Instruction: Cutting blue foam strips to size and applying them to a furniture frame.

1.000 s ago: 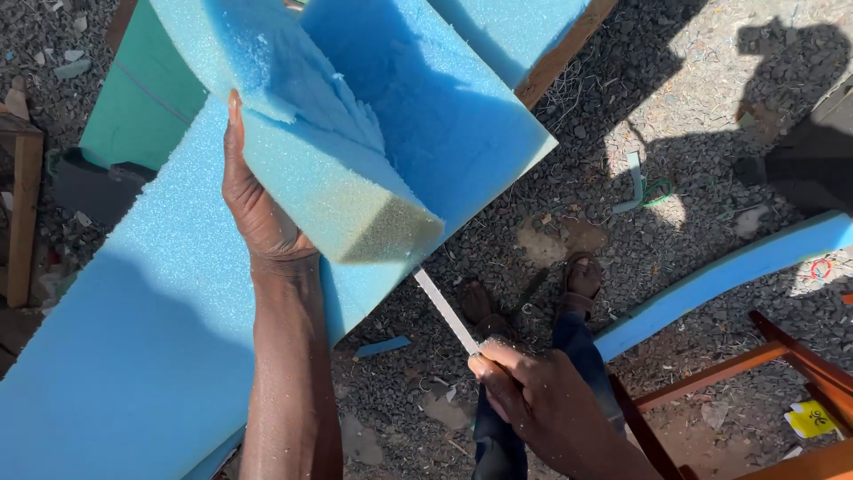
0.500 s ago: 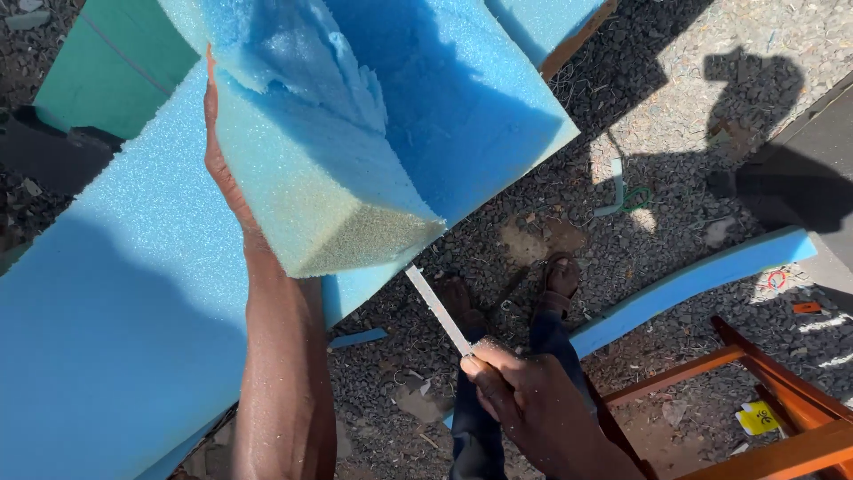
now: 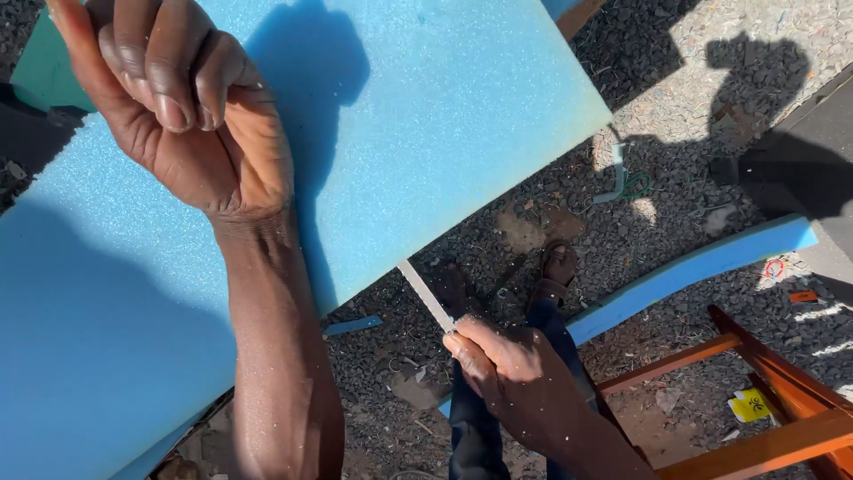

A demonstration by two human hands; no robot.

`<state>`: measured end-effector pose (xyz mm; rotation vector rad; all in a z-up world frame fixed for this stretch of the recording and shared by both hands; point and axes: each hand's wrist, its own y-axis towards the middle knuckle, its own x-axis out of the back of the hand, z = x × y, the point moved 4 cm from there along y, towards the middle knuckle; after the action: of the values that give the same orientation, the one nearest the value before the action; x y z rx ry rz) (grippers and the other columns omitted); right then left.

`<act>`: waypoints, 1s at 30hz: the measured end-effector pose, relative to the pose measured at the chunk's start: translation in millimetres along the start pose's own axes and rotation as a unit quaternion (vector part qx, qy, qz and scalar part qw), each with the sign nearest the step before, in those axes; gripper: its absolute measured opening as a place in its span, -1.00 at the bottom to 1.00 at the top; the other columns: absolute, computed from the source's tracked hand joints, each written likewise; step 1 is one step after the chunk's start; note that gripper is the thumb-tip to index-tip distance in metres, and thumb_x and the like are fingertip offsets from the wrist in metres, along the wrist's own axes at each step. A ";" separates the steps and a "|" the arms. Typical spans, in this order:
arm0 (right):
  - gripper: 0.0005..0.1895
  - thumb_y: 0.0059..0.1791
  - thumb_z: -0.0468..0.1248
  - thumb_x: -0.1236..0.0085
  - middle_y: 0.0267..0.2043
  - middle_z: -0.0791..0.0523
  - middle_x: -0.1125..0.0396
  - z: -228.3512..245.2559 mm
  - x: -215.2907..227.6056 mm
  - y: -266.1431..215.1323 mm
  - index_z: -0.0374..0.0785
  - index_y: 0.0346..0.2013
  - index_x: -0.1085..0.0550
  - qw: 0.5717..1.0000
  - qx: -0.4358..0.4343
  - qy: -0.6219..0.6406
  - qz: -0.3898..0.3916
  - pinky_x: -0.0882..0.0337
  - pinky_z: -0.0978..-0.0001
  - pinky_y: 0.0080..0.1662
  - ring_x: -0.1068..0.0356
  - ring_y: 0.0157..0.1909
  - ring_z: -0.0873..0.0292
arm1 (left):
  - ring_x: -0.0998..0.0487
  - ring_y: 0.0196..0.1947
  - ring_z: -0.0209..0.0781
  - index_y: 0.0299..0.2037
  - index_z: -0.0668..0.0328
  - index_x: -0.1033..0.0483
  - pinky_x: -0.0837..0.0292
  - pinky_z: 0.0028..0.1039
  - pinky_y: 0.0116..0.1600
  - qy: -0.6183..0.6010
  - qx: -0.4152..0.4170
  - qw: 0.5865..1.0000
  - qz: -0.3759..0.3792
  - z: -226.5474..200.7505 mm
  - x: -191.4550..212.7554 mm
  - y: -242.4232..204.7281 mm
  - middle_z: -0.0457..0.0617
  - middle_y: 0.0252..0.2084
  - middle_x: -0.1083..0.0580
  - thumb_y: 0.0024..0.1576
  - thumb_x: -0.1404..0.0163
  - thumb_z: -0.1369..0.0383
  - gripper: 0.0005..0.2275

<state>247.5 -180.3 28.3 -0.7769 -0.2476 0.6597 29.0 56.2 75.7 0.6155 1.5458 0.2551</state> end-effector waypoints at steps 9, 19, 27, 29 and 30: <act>-0.63 0.14 0.13 0.37 -0.39 0.31 -0.44 -9.6 -2.7 8.3 0.12 -0.13 -0.41 0.994 0.021 -0.108 -0.025 -0.18 0.35 -0.01 -0.37 -0.44 0.05 | -0.11 -0.42 -0.29 -0.32 0.03 -0.18 -0.19 -0.43 -0.26 0.633 0.046 0.751 -0.181 51.9 -79.3 30.3 -0.14 -0.39 -0.10 0.42 0.15 0.17 -0.73; -0.95 0.16 -0.18 0.06 -0.40 0.07 -0.14 -24.1 -12.6 7.4 -0.03 -0.16 -0.35 0.932 0.259 -0.127 -0.220 -0.02 0.13 -0.35 0.05 -0.54 -0.06 | -0.41 -0.42 0.09 -0.49 -0.05 -0.47 -0.25 0.02 0.19 0.856 0.224 0.297 0.360 167.8 -8.0 70.0 -0.05 -0.49 -0.42 0.36 0.28 -0.16 -0.47; -0.71 0.20 -0.01 0.27 -0.42 0.10 -0.48 -18.6 -14.1 16.9 -0.03 -0.12 -0.41 0.957 0.177 -0.134 -0.187 -0.28 0.08 -0.15 -0.36 -0.37 -0.14 | 0.24 -0.55 -0.23 -0.66 0.02 0.04 0.25 -0.26 -0.44 0.886 0.360 -0.055 0.287 133.0 -128.8 112.8 -0.15 -0.64 0.18 0.58 0.04 -0.30 -0.16; -0.68 0.20 0.02 0.33 -0.28 0.16 -0.59 -16.8 -12.9 17.4 -0.02 -0.15 -0.37 0.953 0.195 -0.133 -0.189 -0.33 0.08 -0.11 -0.44 -0.36 -0.17 | 0.06 -0.54 -0.32 -0.59 -0.29 0.02 0.01 -0.45 -0.22 0.776 0.290 -0.442 0.345 106.5 -148.3 106.1 -0.36 -0.65 0.07 0.55 0.59 -0.37 -0.32; -0.68 0.20 0.02 0.33 -0.28 0.16 -0.59 -18.4 -11.8 18.3 -0.02 -0.15 -0.37 0.953 0.202 -0.136 -0.182 -0.33 0.08 -0.11 -0.44 -0.36 -0.17 | 0.06 -0.54 -0.32 -0.59 -0.29 0.02 0.01 -0.45 -0.22 0.774 0.294 -0.449 0.338 89.7 -132.9 98.2 -0.36 -0.65 0.07 0.55 0.59 -0.37 -0.32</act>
<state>238.1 -188.7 2.7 -0.2333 -0.4774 0.4429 133.4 48.9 232.0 -0.4425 -0.3040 -0.3747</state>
